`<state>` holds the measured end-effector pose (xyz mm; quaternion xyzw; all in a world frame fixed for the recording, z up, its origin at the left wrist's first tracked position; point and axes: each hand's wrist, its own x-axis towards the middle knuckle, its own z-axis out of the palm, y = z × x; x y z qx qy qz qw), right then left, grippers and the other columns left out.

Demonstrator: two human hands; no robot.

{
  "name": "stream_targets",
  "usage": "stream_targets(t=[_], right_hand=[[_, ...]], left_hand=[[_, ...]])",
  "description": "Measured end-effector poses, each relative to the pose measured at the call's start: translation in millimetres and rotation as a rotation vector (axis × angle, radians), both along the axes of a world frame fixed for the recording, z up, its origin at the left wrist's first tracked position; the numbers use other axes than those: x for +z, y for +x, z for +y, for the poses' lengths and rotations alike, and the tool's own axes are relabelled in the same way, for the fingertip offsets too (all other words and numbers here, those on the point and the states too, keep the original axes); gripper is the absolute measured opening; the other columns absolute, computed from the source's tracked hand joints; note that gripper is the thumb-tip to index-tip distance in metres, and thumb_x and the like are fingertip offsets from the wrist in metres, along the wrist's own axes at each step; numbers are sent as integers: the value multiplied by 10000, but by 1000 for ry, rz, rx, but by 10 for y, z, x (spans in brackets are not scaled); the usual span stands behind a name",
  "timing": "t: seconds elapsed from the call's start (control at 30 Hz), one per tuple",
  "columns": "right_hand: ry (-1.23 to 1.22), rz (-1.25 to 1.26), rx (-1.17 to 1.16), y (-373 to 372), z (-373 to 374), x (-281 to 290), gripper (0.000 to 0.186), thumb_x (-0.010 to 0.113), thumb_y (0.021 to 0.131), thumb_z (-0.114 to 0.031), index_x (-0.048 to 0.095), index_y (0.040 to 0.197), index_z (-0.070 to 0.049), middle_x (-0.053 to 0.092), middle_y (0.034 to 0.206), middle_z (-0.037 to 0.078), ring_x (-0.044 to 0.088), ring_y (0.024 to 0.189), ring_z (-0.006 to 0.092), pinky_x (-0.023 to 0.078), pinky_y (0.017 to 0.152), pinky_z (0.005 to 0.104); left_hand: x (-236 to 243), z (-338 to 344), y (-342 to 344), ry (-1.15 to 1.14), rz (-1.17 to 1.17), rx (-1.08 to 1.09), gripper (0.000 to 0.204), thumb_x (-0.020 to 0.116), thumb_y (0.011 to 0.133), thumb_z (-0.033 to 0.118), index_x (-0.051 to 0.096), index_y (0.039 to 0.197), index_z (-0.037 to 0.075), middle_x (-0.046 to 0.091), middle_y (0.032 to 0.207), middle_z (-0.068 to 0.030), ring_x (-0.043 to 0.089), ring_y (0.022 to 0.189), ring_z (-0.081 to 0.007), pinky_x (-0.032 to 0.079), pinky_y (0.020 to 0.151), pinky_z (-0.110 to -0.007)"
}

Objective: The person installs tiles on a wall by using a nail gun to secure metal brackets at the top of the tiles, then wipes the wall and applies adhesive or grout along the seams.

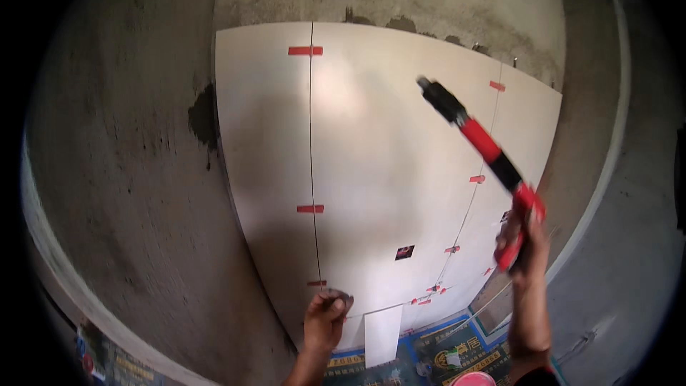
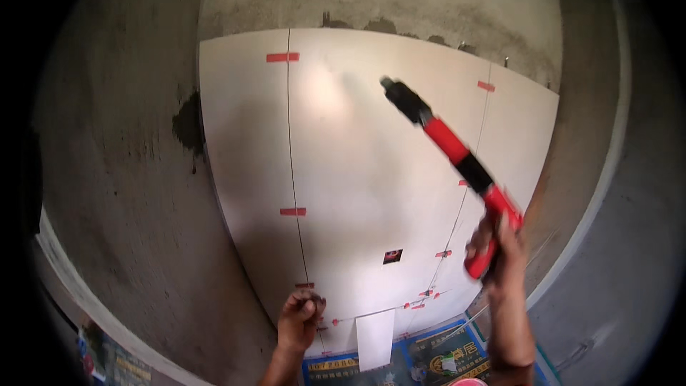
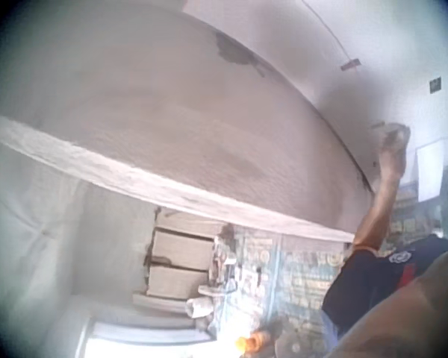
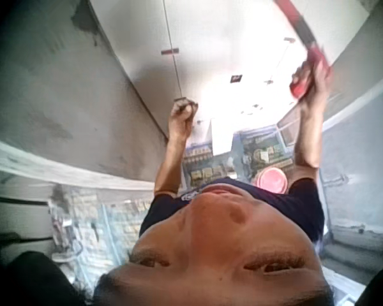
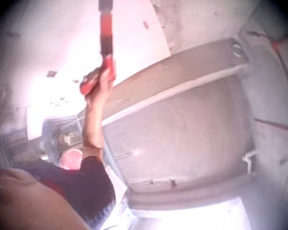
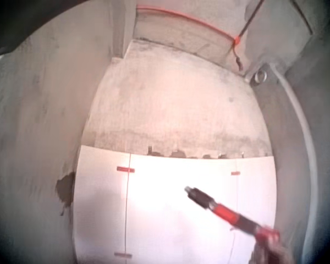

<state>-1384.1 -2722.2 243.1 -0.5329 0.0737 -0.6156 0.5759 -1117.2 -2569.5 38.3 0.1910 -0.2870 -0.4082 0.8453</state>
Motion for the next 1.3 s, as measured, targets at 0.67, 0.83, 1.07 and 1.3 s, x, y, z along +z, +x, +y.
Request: stream_targets(t=[0.67,0.83,1.07,1.3], right_hand=[[-441,670,-614,1349,68,3023,340,666,843,-363,518,747,-73,511,599,25,486,483,133,385,420,285],[-468,664,-612,1341,-53,3089,340,662,846,-364,515,722,-83,511,588,26,480,469,137,384,418,292],[-456,712,-619,1417,-46,3143,295,653,860,-349,553,835,-72,503,612,-8,458,493,95,401,461,265],[-547,737,-723,1554,132,3149,304,668,832,-344,572,821,-55,504,593,16,481,501,120,388,439,293]], left_hand=[[-745,500,183,366,-3,-180,122,567,934,123,615,903,15,629,777,-61,572,644,-123,531,707,-293],[-832,528,272,419,28,-122,109,566,934,115,601,950,13,630,820,-61,577,652,-133,541,733,-311],[-879,443,384,422,81,-130,91,551,937,77,600,975,12,636,834,-62,585,671,-136,542,716,-301],[-907,282,428,434,88,-188,93,540,938,64,600,983,9,649,854,-75,606,692,-148,539,687,-268]])
